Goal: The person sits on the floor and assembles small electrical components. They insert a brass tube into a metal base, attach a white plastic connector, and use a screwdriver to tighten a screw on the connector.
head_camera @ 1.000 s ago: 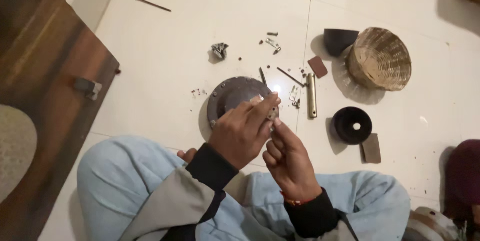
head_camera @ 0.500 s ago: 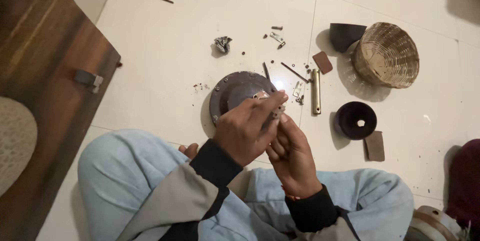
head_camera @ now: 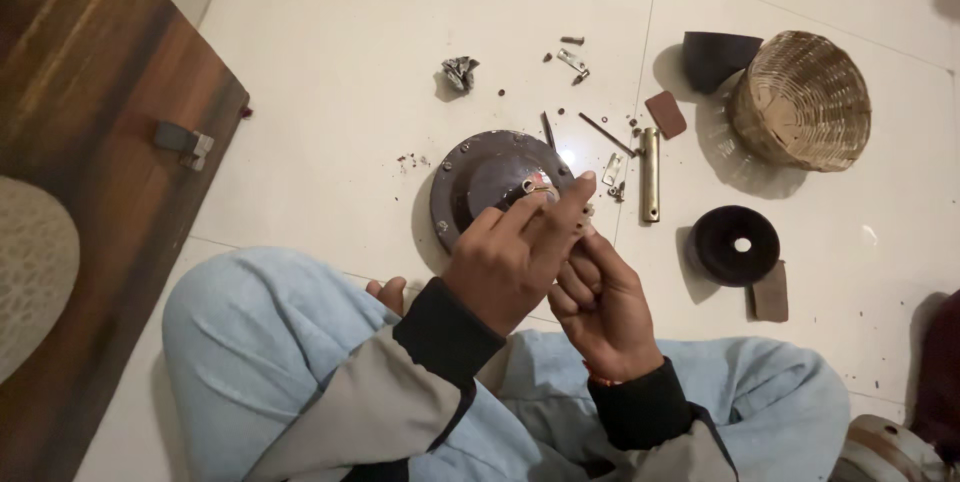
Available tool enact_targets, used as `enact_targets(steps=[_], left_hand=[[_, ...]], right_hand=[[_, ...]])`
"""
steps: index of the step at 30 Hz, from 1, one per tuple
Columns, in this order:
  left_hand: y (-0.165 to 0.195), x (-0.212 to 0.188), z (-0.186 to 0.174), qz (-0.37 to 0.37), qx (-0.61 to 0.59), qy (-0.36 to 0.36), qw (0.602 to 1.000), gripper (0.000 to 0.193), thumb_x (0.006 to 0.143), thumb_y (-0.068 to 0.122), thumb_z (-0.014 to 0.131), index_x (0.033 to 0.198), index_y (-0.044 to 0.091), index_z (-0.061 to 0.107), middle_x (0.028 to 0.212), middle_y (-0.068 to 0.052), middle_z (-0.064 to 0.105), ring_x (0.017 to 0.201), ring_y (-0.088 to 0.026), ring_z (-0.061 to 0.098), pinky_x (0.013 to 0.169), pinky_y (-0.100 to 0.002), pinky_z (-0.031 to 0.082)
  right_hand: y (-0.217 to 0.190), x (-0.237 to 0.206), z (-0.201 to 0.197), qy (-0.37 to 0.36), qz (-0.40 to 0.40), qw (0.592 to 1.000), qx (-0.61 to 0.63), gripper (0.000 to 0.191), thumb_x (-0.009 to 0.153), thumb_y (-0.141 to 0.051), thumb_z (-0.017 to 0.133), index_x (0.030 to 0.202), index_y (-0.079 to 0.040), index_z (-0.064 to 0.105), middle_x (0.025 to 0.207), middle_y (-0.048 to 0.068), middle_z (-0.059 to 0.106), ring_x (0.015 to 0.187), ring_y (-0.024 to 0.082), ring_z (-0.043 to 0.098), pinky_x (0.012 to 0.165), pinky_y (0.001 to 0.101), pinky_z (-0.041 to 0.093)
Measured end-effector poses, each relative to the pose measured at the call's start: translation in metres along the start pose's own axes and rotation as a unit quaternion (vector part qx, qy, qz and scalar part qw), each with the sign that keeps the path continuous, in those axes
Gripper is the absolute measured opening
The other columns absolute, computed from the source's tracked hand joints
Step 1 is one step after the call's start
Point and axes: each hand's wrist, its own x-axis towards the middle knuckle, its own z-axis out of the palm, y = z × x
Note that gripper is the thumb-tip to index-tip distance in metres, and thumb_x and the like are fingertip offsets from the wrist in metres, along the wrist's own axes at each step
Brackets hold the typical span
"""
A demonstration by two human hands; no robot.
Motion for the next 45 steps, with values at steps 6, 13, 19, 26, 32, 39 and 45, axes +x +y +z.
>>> enact_targets(steps=[6,13,19,26,32,39,45], left_hand=[[0.007,-0.002,0.006,-0.025,0.038,0.0,0.999,0.053,0.101,0.01,0.068,0.151,0.003,0.05,0.112,-0.011,0.071,0.108,-0.022,0.069,0.074,-0.035,0.05],[0.006,0.0,0.006,-0.073,-0.031,-0.023,0.997,0.046,0.099,0.009,0.067,0.144,0.008,0.057,0.107,-0.009,0.07,0.108,-0.023,0.071,0.082,-0.036,0.055],[0.005,-0.001,0.009,-0.25,-0.413,-0.026,0.875,0.031,0.108,0.011,0.058,0.138,0.007,0.056,0.127,-0.011,0.073,0.117,-0.022,0.072,0.096,-0.032,0.058],[-0.004,-0.005,0.027,-0.3,-0.691,-0.02,0.657,0.036,0.112,0.013,0.048,0.146,0.0,0.042,0.151,-0.017,0.058,0.132,-0.02,0.059,0.113,-0.035,0.05],[-0.004,-0.007,0.029,-0.277,-0.708,-0.024,0.649,0.036,0.113,0.009,0.045,0.148,0.0,0.04,0.153,-0.019,0.056,0.14,-0.022,0.056,0.12,-0.036,0.045],[-0.001,-0.003,0.022,-0.26,-0.702,-0.028,0.662,0.036,0.114,0.006,0.043,0.15,0.002,0.041,0.152,-0.02,0.057,0.145,-0.023,0.053,0.123,-0.037,0.043],[-0.001,-0.002,0.015,-0.247,-0.653,-0.062,0.714,0.043,0.114,0.004,0.041,0.156,0.002,0.039,0.151,-0.018,0.059,0.144,-0.022,0.055,0.121,-0.036,0.045]], right_hand=[[0.002,0.004,0.008,-0.012,0.018,1.0,0.018,0.019,0.11,-0.024,0.045,0.109,-0.01,0.058,0.059,-0.008,0.027,0.047,0.006,0.021,0.044,0.0238,0.022],[0.003,-0.001,0.017,0.036,-0.039,0.997,-0.063,0.018,0.11,-0.025,0.05,0.104,-0.01,0.056,0.06,-0.007,0.027,0.049,0.006,0.021,0.045,0.0255,0.022],[0.008,-0.009,0.043,0.151,-0.229,0.923,-0.272,0.016,0.101,-0.017,0.064,0.104,-0.001,0.068,0.062,-0.008,0.042,0.05,0.002,0.029,0.044,0.0231,0.022],[0.014,-0.007,0.067,0.155,-0.342,0.838,-0.396,0.016,0.098,-0.01,0.067,0.107,0.003,0.07,0.086,-0.003,0.07,0.072,-0.003,0.056,0.062,0.0177,0.042],[-0.002,-0.009,0.064,0.122,-0.206,0.93,-0.279,0.014,0.099,-0.012,0.065,0.105,0.001,0.065,0.065,-0.007,0.05,0.048,0.001,0.031,0.042,0.0224,0.023],[-0.01,-0.009,0.053,0.083,-0.128,0.962,-0.225,0.012,0.099,-0.015,0.063,0.107,-0.006,0.062,0.058,-0.009,0.038,0.047,0.003,0.026,0.044,0.0245,0.022],[-0.014,-0.009,0.044,0.076,-0.076,0.979,-0.172,0.009,0.099,-0.015,0.062,0.106,-0.01,0.061,0.06,-0.01,0.033,0.047,0.003,0.025,0.045,0.0239,0.022]])
